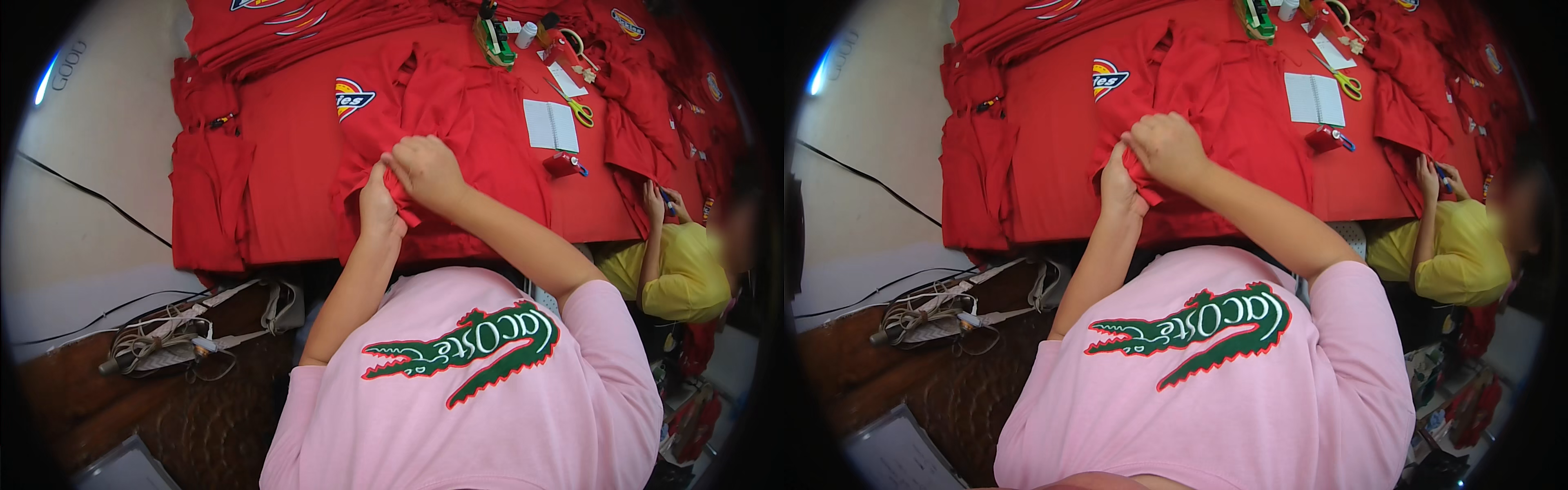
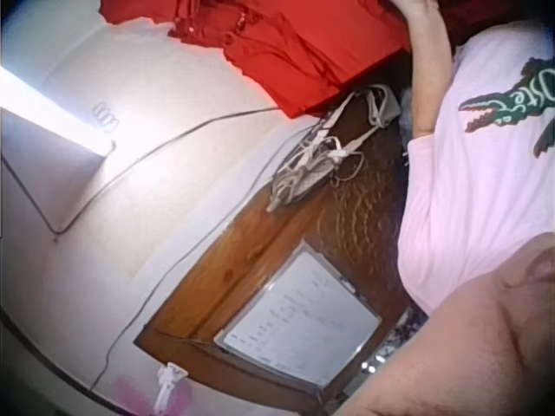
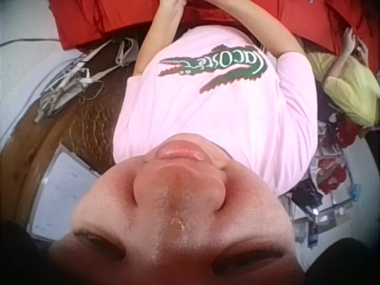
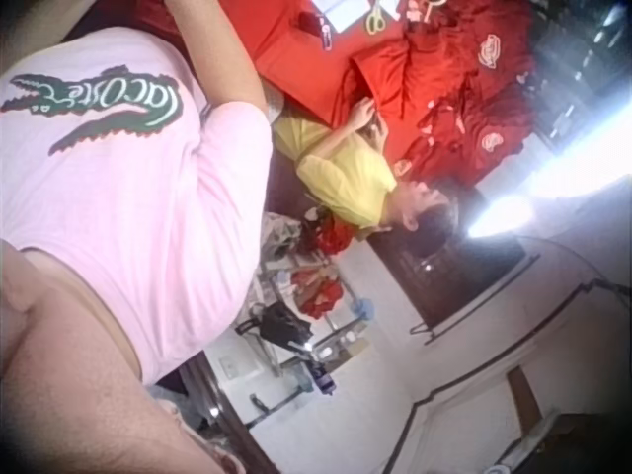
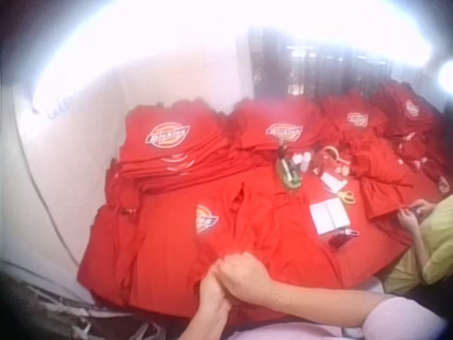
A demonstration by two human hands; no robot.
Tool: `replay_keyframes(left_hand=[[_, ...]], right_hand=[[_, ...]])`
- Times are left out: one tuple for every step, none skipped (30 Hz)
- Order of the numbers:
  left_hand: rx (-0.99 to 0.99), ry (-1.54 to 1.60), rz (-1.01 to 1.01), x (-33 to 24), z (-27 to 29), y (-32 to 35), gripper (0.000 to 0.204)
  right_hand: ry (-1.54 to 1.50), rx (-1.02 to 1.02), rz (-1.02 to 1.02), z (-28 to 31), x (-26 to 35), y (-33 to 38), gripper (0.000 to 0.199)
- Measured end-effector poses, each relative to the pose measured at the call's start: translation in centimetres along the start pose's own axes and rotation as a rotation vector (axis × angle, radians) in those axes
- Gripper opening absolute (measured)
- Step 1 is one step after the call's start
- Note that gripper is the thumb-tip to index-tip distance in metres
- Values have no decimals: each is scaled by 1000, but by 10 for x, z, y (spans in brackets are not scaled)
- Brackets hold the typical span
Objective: The person folds red t-shirts at a workstation, using a small blue tool to tuck in the collar area of each shirt, and stacks them on a table.
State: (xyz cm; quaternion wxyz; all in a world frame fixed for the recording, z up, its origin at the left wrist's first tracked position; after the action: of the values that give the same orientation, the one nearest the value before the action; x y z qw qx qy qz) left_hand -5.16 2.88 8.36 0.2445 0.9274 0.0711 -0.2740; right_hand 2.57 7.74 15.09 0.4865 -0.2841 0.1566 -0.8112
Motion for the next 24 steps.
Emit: replay_keyframes(left_hand=[[127, 37, 34, 1, 15, -7, 21], [254, 74, 86, 7, 28, -9, 20], [65, -143, 105, 9, 51, -10, 18], [119, -44, 111, 12, 42, -7, 19], [171, 56, 116, 15, 33, -4, 21], [-53, -77, -3, 10, 26, -1, 28], [-104, -68, -42, 15, 24, 2, 34], [-101, -70, -21, 16, 25, 7, 33], [-96, -65, -17, 13, 21, 6, 32], [28, -49, 119, 18, 60, -14, 32], [12, -105, 100, 20, 54, -12, 31], [-12, -160, 71, 17, 47, -7, 30], [-37, -212, 41, 15, 40, -2, 29], [-51, -143, 37, 19, 33, -2, 28], [-61, -70, 42, 25, 24, -5, 28], [-53, -58, 17, 26, 16, -6, 27], [-58, -102, 56, 23, 17, 0, 26], [178, -19, 183, 25, 45, -19, 26], [403, 67, 311, 31, 74, -28, 26], [64, -133, 124, 32, 57, -18, 27], [140, -32, 263, 32, 47, -15, 30], [90, -60, 149, 26, 34, -12, 32], [42, -85, 35, 20, 19, -10, 34], [177, -47, 137, 20, 9, -10, 44]], right_hand=[[-79, -41, 60, 11, 25, 0, 13], [-66, -69, 192, 18, 51, 8, 20], [-117, 32, 251, 19, 72, 17, 19], [-97, 11, 238, 12, 58, 20, 20], [-77, -9, 225, 0, 36, 22, 20], [86, 143, -31, -15, 3, 14, 20], [-20, 24, -57, -7, -14, 11, 19], [-57, 1, -51, -10, -7, 21, 19], [-95, -24, -25, 4, 12, 18, 19], [-138, -6, 124, 19, 40, 16, 18], [-138, 51, 239, 18, 61, 28, 17], [-101, 27, 252, 14, 54, 29, 14], [-60, 3, 263, 6, 41, 28, 12], [87, 127, 89, -10, 12, 21, 11], [77, 11, -70, 4, -14, 10, 10], [43, -38, -32, 10, -9, 15, 9], [11, -87, 5, 15, 3, 23, 9], [18, -36, 97, 24, 26, 21, 8], [68, 65, 220, 18, 56, 27, 17], [26, 33, 258, 13, 46, 35, 9], [-25, -5, 310, 8, 38, 40, 7], [119, 82, 213, 4, 11, 31, 4], [213, 74, 53, -3, -32, 30, 6], [152, -68, -166, 2, -74, 35, 18]])
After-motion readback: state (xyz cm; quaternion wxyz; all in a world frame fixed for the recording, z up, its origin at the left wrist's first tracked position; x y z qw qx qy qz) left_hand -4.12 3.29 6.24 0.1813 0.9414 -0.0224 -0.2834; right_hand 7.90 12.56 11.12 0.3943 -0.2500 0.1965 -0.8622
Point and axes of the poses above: each hand's wrist, its own y-axis away from the middle knuckle, its own z-axis out of the back of the hand, x = y × z, the point moved 6 cm from there along -y, towards the middle knuckle, and after that the axes turned 7 degrees about x, right-handed, at the moved point
